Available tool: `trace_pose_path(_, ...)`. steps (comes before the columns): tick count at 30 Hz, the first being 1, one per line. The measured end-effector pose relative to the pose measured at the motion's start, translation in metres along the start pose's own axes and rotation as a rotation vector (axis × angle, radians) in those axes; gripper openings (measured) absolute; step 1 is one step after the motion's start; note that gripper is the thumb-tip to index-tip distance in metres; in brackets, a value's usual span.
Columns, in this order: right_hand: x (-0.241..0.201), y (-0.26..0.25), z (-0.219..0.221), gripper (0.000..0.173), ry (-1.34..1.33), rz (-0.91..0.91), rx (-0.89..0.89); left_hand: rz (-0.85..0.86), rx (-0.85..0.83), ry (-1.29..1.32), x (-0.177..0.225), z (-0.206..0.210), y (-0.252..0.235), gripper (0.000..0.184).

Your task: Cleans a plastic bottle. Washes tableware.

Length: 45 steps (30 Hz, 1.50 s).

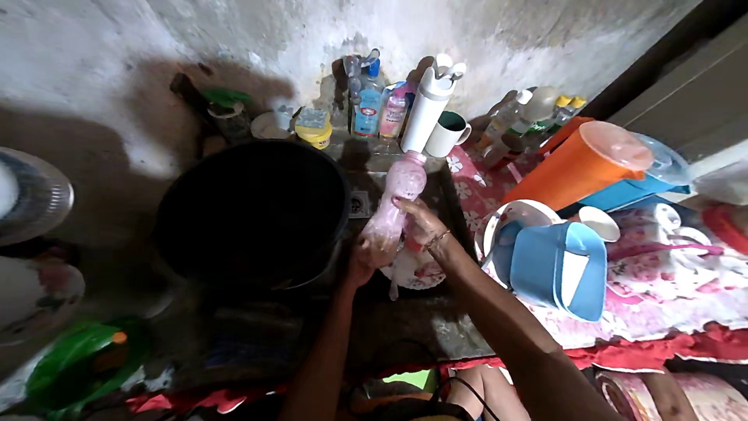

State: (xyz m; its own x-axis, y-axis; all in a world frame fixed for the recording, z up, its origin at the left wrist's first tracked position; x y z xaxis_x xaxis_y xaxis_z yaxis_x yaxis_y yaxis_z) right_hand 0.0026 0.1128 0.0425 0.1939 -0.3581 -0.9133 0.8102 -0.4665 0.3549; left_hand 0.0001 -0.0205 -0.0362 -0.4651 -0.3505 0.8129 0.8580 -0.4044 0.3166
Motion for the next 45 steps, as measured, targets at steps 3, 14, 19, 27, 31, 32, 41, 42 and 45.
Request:
trace_pose_path(3, -0.003, 0.011, -0.003, 0.036, 0.005, -0.054, -0.198, -0.146, -0.191, 0.151, -0.006, 0.009, 0.006, 0.074)
trace_pose_path(14, -0.012, -0.011, -0.032, 0.036, 0.017, -0.168, 0.194, -0.081, 0.188, -0.124, -0.003, -0.003, -0.021, 0.048)
trace_pose_path(19, -0.013, -0.020, -0.036, 0.045, 0.038, -0.269, 0.218, -0.042, 0.198, -0.105, 0.001, -0.005, -0.024, 0.047)
trace_pose_path(27, -0.012, -0.019, -0.037, 0.052, 0.061, -0.269, 0.269, -0.061, 0.195, -0.089, -0.004, -0.006, -0.022, 0.047)
trace_pose_path(31, -0.011, -0.025, -0.035, 0.053, 0.002, -0.313, 0.221, -0.043, 0.192, -0.088, 0.003, -0.005, -0.022, 0.048)
trace_pose_path(32, -0.009, -0.025, -0.036, 0.047, -0.029, -0.262, 0.222, -0.039, 0.197, -0.086, 0.002, -0.005, -0.021, 0.048)
trace_pose_path(41, -0.003, -0.021, -0.037, 0.066, 0.174, -0.313, 0.230, -0.053, 0.190, -0.092, -0.005, -0.008, -0.020, 0.046)
trace_pose_path(42, -0.004, -0.021, -0.034, 0.067, 0.192, -0.329, 0.213, -0.022, 0.177, -0.108, -0.003, -0.008, -0.020, 0.044)
trace_pose_path(45, 0.002, -0.013, -0.027, 0.052, 0.044, -0.220, 0.252, 0.128, 0.065, -0.139, -0.003, -0.006, -0.016, 0.047)
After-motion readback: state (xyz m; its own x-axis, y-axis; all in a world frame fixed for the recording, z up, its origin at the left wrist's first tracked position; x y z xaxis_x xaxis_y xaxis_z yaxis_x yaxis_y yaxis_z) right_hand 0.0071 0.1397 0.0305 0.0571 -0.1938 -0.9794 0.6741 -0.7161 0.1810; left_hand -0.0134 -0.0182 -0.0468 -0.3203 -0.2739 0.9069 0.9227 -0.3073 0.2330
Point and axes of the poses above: each hand's wrist, its own y-axis away from the middle knuckle, its own z-axis out of the palm, x = y × z, the point moved 7 cm from there along -y, towards the middle knuckle, and after that the axes turned 13 degrees about x, right-handed, at the moved point
